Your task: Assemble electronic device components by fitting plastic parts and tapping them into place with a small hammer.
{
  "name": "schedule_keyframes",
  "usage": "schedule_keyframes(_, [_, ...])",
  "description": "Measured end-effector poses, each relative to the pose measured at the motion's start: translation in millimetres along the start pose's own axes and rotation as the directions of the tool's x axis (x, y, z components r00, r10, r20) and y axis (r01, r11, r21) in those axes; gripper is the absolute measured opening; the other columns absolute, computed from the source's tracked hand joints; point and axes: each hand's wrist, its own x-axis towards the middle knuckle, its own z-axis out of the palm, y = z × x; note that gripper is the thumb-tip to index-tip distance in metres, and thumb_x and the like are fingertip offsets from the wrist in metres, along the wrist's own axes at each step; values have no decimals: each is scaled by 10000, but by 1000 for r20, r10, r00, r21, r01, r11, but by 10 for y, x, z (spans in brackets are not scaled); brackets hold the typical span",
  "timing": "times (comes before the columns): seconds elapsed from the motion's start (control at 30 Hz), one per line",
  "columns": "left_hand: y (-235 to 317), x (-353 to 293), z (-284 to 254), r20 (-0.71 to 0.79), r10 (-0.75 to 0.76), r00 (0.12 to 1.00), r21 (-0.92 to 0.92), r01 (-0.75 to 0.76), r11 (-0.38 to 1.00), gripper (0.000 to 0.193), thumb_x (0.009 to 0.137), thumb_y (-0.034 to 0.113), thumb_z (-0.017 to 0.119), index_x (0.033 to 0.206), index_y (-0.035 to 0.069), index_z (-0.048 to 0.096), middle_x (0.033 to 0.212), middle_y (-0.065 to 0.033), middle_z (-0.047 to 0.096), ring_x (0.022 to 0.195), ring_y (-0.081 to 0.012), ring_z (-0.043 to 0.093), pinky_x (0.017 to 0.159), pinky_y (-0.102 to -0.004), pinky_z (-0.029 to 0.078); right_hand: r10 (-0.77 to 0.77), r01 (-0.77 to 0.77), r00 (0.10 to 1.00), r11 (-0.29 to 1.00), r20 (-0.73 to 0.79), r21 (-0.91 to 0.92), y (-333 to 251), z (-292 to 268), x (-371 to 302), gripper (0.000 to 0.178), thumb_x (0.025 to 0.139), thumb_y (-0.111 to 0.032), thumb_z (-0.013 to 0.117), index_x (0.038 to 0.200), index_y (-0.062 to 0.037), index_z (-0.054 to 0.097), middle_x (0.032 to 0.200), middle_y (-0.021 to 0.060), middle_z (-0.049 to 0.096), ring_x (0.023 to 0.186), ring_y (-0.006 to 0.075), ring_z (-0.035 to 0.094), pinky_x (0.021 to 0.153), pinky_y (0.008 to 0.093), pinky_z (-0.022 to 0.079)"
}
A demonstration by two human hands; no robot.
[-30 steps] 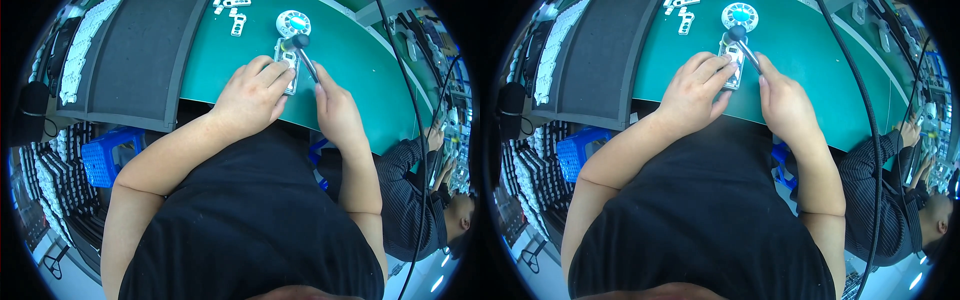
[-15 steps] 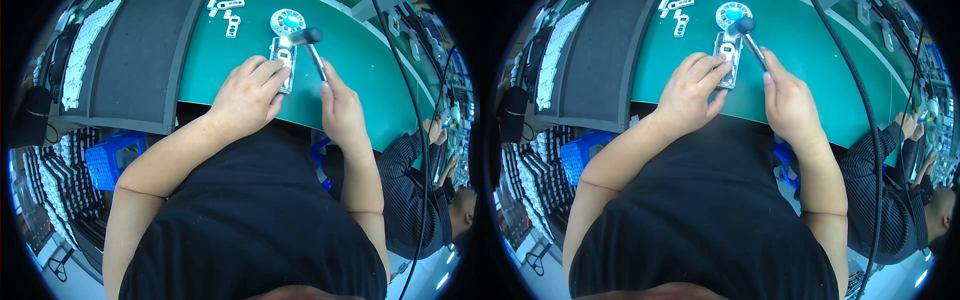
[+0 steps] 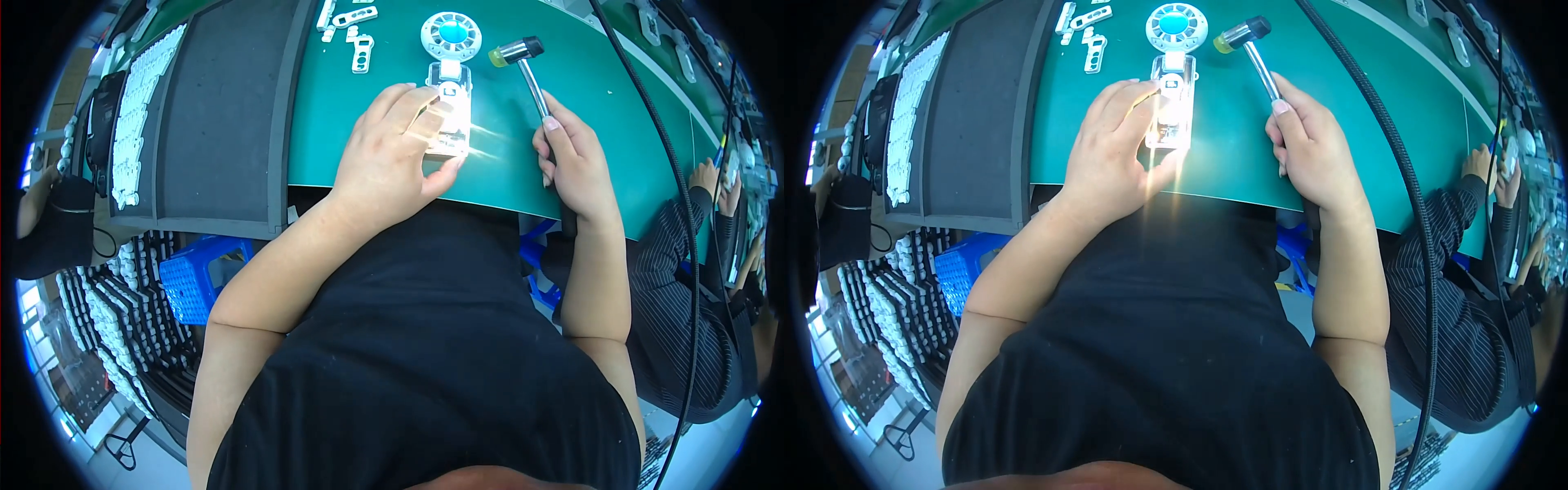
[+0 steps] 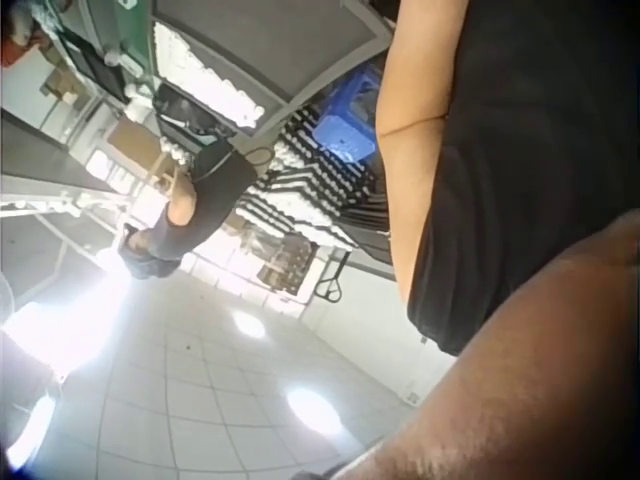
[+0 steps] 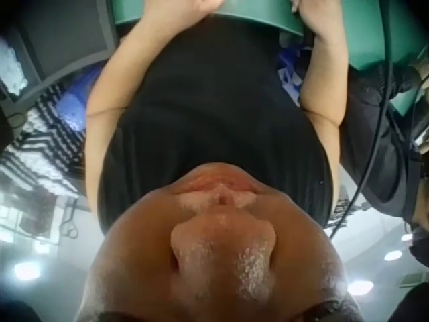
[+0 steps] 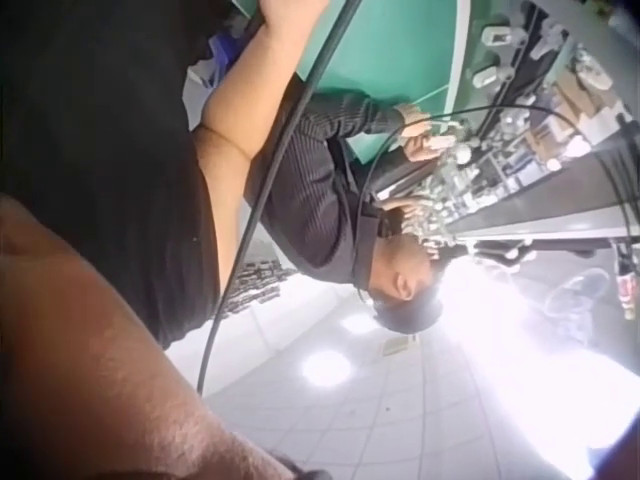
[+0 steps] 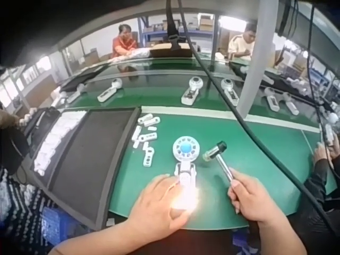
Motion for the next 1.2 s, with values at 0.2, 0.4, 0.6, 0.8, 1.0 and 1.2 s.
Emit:
schedule_keyframes(0.2, [19,23,3,-1,-33,999,-15,33,999,429,803,257,862,1149,29,749,1313,-134,657,1272,-353,603,1025,-465,541,-19,19,999,1000,38,10,5,-18,-5,483,1160,-138,413,1630,-31,456,827,-27,528,600,27,449,529,206,432])
schedule_keyframes(0.4, [13,4,27,-17,-12,1000,-24,12,1000,348,798,262,863,1062,49,785,1303,-125,664,1263,-322,609,1012,-457,543,-27,26,999,999,38,28,-5,-25,-24,490,1154,-147,438,1630,-32,457,814,-42,499,598,11,420,524,198,416])
schedule_keyframes(0.6, [20,0,15,16,-39,999,-39,40,998,399,790,263,870,1121,61,774,1326,-112,653,1263,-324,606,1020,-462,535,-194,141,978,891,-81,-431,81,-221,-32,490,1100,-145,548,1577,-36,526,899,67,626,737,191,614,703,320,543])
schedule_keyframes(0.8, [11,-36,-3,-6,-29,1000,5,29,1000,657,794,273,865,1374,63,638,1307,-152,652,1241,-352,612,1009,-488,532,-409,77,906,416,-111,-906,-85,-309,-49,486,1009,-133,670,1482,-42,604,1124,219,710,1098,445,661,1001,482,535])
schedule_keyframes(1.0, [246,399,-291,517,-360,777,260,258,930,875,909,349,728,1634,19,366,1185,-251,676,1150,-416,671,965,-513,549,-734,887,455,326,504,-325,-1156,111,-511,415,855,-178,739,1256,-71,721,967,74,685,960,292,696,849,417,564])
schedule_keyframes(1.2, [-15,1015,-264,483,-410,773,222,345,912,860,975,344,597,1636,-90,259,1158,-325,703,1088,-467,708,928,-555,566,-500,968,179,-62,847,-241,-2160,299,-921,340,834,-173,787,1146,-43,757,944,109,787,867,214,718,724,386,599])
